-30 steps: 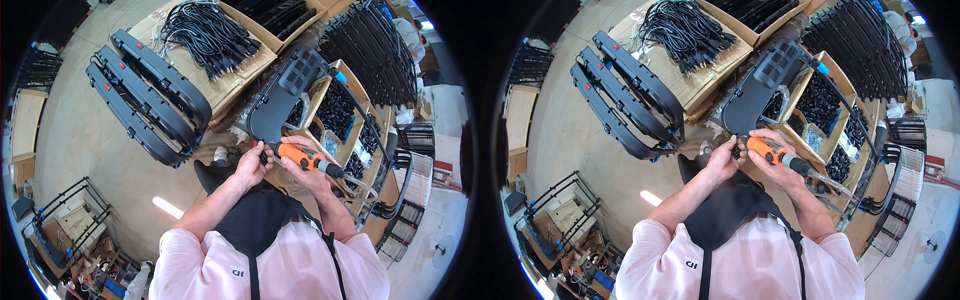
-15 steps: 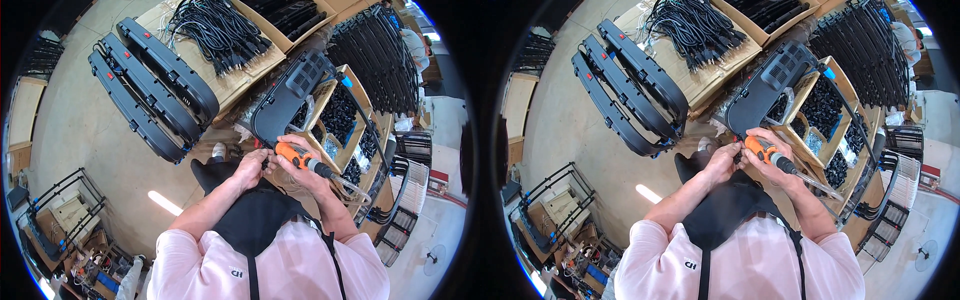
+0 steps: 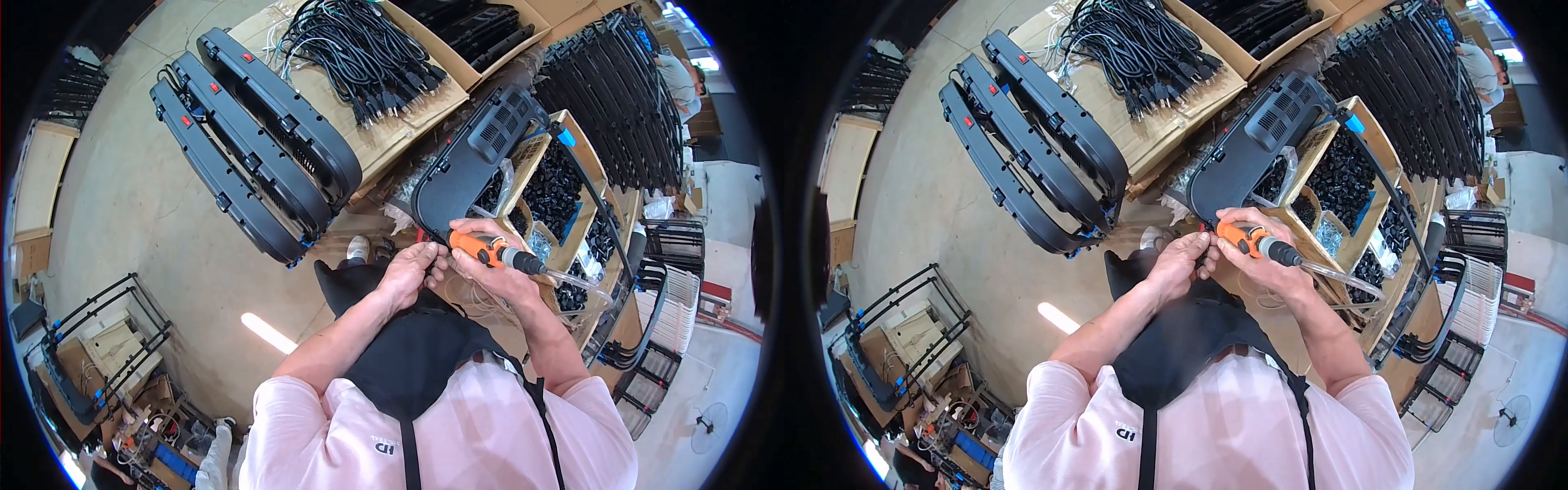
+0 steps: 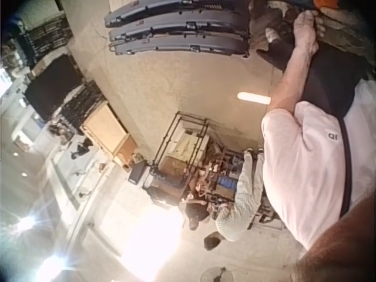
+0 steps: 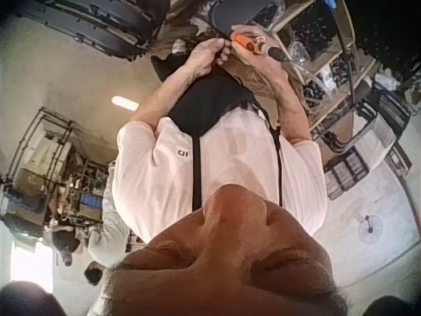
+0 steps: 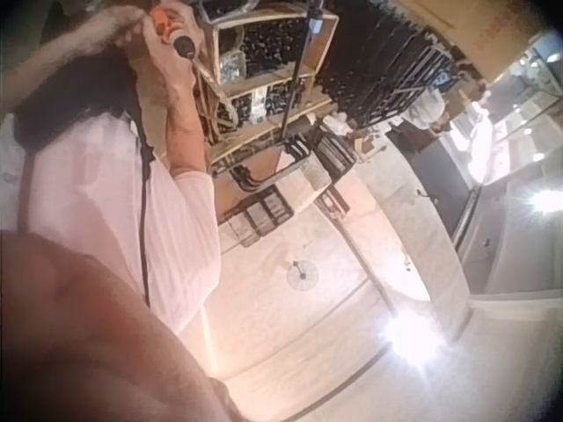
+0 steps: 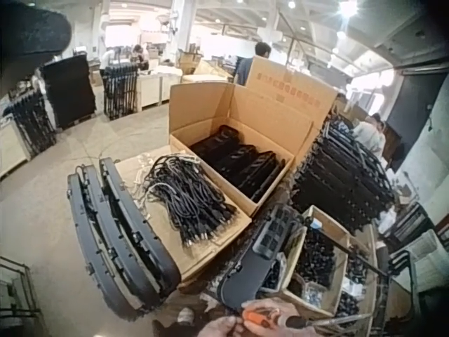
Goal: Assembling components of a machine using manual methods and an electric screwdriver on a factory floor.
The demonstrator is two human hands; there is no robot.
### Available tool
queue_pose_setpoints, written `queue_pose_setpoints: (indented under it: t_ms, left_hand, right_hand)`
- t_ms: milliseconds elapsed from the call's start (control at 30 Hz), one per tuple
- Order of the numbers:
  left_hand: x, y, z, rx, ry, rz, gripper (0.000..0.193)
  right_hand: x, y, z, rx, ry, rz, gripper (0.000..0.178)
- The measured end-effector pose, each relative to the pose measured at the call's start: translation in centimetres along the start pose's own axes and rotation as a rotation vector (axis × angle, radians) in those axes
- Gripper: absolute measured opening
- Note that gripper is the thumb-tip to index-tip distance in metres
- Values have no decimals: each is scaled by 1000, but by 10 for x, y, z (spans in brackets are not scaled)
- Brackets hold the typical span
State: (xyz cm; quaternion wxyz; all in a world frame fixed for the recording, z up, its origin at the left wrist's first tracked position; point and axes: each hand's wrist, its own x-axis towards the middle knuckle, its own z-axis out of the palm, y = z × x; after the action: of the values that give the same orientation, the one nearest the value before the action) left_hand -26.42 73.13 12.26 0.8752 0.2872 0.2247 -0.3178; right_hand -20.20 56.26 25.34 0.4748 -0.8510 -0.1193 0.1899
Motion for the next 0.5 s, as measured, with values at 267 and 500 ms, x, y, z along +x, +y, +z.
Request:
queue_pose_setpoints:
  t_ms: [267,500]
  left_hand:
    - [3,-5,-1,105,67,31,22]
    - [-2,5,4,-110,91,75,27]
  right_hand:
    - [2,-2,2,-65,-27,-24,40]
    - [-9,-10,-10,105,116,-55,44]
